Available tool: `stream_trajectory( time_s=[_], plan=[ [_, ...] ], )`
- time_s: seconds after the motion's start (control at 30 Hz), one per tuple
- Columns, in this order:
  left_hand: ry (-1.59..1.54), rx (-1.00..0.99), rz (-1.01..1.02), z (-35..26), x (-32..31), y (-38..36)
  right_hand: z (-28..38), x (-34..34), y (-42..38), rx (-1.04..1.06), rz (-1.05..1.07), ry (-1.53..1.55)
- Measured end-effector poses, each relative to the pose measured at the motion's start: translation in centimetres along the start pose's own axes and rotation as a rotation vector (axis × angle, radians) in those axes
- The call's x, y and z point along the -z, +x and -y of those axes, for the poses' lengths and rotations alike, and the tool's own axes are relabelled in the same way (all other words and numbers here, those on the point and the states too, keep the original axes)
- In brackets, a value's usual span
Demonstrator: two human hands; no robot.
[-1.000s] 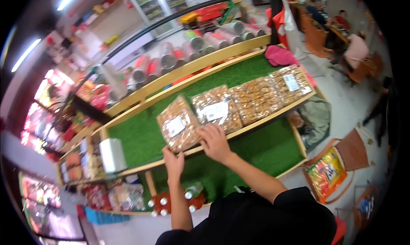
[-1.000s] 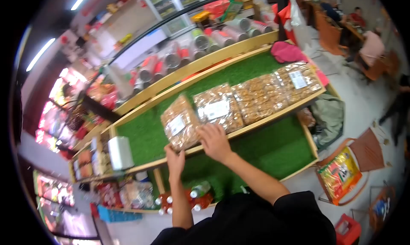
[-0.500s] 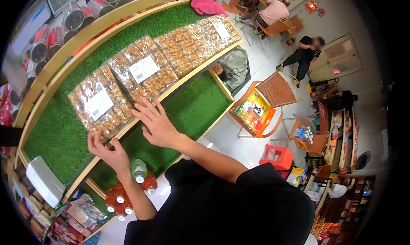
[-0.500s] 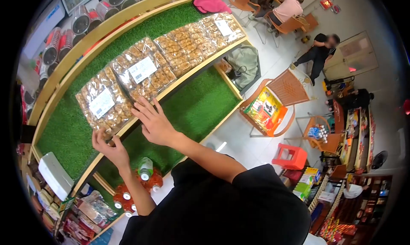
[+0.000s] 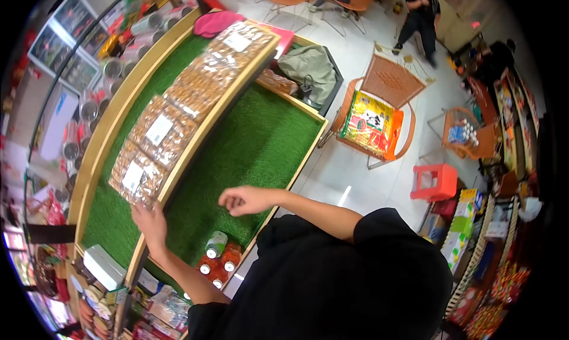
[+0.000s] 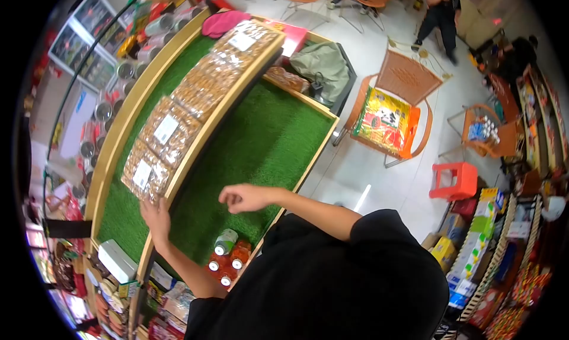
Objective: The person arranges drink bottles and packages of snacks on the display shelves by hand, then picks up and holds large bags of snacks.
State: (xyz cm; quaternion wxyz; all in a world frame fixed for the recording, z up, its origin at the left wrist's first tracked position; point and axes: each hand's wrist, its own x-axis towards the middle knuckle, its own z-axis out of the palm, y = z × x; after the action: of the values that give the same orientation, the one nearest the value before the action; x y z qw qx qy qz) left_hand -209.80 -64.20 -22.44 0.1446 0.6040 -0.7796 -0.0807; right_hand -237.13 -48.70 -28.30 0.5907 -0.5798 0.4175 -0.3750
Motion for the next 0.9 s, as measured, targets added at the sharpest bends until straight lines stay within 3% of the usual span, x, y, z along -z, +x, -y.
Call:
stream_trajectory(
  time_s=[0.1, 0.13, 0.2, 0.23, 0.3, 0.37, 0.5, 0.53, 0.6, 0.67, 0.7, 0.73, 0.8, 0.9],
  plan=[
    [0.092, -0.137, -0.285, -3.3, 1.0, 2.0, -4.3, 0.1, -8.2, -0.154, 0.053, -0.207],
    [0.116, -0.183, -0.287, -5.8, 1.3, 2.4, -6.7, 0.0, -11.0, -0.138, 0.015, -0.408],
    [0.397, -0.123, -0.174, -11.5, 0.8, 3.4, -9.1, 1.5, -16.2, -0.375, 0.124, -0.586],
    [0.099, -0.126, -0.246, -9.7, -3.1, 5.8, -10.4, 2.2, -18.1, -0.512, 0.132, -0.647],
    [0.226, -0.157, -0.169, -7.7, -9.1, 10.5, -11.4, 4.2, -23.6, -0.585, -0.102, -0.694],
    [0.271, 0.138, -0.076, -14.0, -11.9, 8.8, -13.0, 6.6, -29.7, -0.539, -0.403, -0.607],
    [0.192, 0.411, -0.124, -19.9, -11.2, 8.0, -15.0, 7.8, -42.9, -0.626, -1.005, -0.448],
    [0.255, 0.331, 0.059, -18.0, -10.4, 10.7, -16.1, 7.3, -46.2, -0.626, -1.159, -0.452],
    [0.251, 0.295, 0.071, -18.6, -9.9, 10.9, -18.6, 6.1, -51.8, -0.832, -1.335, -0.374],
    [0.280, 0.174, 0.106, -18.8, -9.9, 11.9, -19.1, 4.1, -56.0, -0.973, -1.417, -0.274],
    [0.318, 0.125, -0.067, -18.6, -12.0, 13.1, -19.6, 3.4, -57.1, -1.071, -1.441, -0.229],
    [0.300, 0.033, -0.016, -20.5, -11.9, 12.4, -19.8, 3.1, -57.3, -1.068, -1.425, -0.224],
    [0.227, -0.067, 0.039, -25.9, -11.8, 11.1, -20.0, 2.5, -57.5, -1.262, -1.378, -0.129],
    [0.080, 0.060, 0.106, -29.9, -16.9, 13.8, -21.7, 3.3, -54.5, -1.129, -1.332, -0.145]
  ],
)
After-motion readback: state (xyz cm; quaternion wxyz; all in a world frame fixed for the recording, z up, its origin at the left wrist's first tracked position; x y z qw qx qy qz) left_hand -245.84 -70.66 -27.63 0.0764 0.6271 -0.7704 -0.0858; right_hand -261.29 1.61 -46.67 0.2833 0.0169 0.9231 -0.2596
